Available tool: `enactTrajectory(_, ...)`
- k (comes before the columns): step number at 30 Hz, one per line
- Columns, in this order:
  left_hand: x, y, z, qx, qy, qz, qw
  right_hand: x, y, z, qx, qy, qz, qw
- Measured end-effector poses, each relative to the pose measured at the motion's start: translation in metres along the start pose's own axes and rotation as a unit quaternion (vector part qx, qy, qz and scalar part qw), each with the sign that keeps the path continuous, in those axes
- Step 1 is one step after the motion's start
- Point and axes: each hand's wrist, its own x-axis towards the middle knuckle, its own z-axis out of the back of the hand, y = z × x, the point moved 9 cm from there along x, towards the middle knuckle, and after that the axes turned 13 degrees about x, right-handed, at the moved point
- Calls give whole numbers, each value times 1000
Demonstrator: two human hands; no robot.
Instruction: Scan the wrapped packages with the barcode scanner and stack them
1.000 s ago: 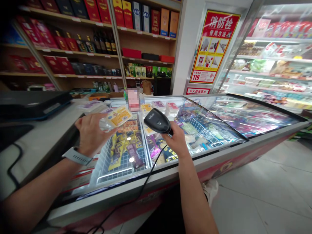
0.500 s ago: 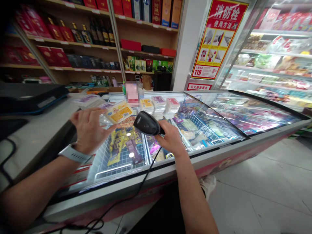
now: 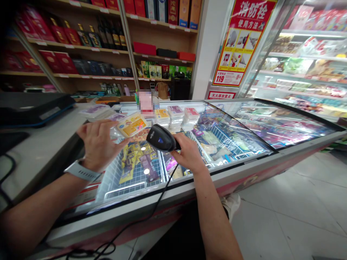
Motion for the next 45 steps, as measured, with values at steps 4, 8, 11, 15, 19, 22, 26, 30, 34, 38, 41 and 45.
enactTrajectory(4,0,0,0,9,8,6,1000,-1,-1,0,-6,-1,-2,1000)
enactTrajectory(8,3,10,0,13,17,35,999,-1,1,4,2,-22,3,1000)
enactTrajectory(11,8,33,-2,13,25,98,995,-2,3,10,9,-46,8,999)
enactTrajectory(15,14,66,-13,22,48,155,986,-5,1,21,8,-94,1,996)
enactTrajectory(19,17,82,-27,47,103,182,977,-10,-6,34,10,-149,-11,989)
enactTrajectory(22,17,80,-24,65,114,183,974,-15,-13,42,15,-184,-26,983)
enactTrajectory(26,16,64,-3,84,99,155,979,-21,-23,51,23,-230,-55,971)
enactTrajectory(30,2,41,-26,86,269,58,957,-28,-33,61,24,-282,-72,956)
enactTrajectory(34,-10,28,-63,66,372,-22,926,-36,-43,70,54,-334,-79,938)
enactTrajectory(38,-8,25,-94,54,423,-48,903,-39,-48,74,72,-352,-80,930)
enactTrajectory(41,-3,20,-106,47,433,-58,898,-40,-47,77,75,-359,-78,927)
enactTrajectory(45,6,12,-113,31,425,-64,902,-43,-46,81,63,-375,-74,922)
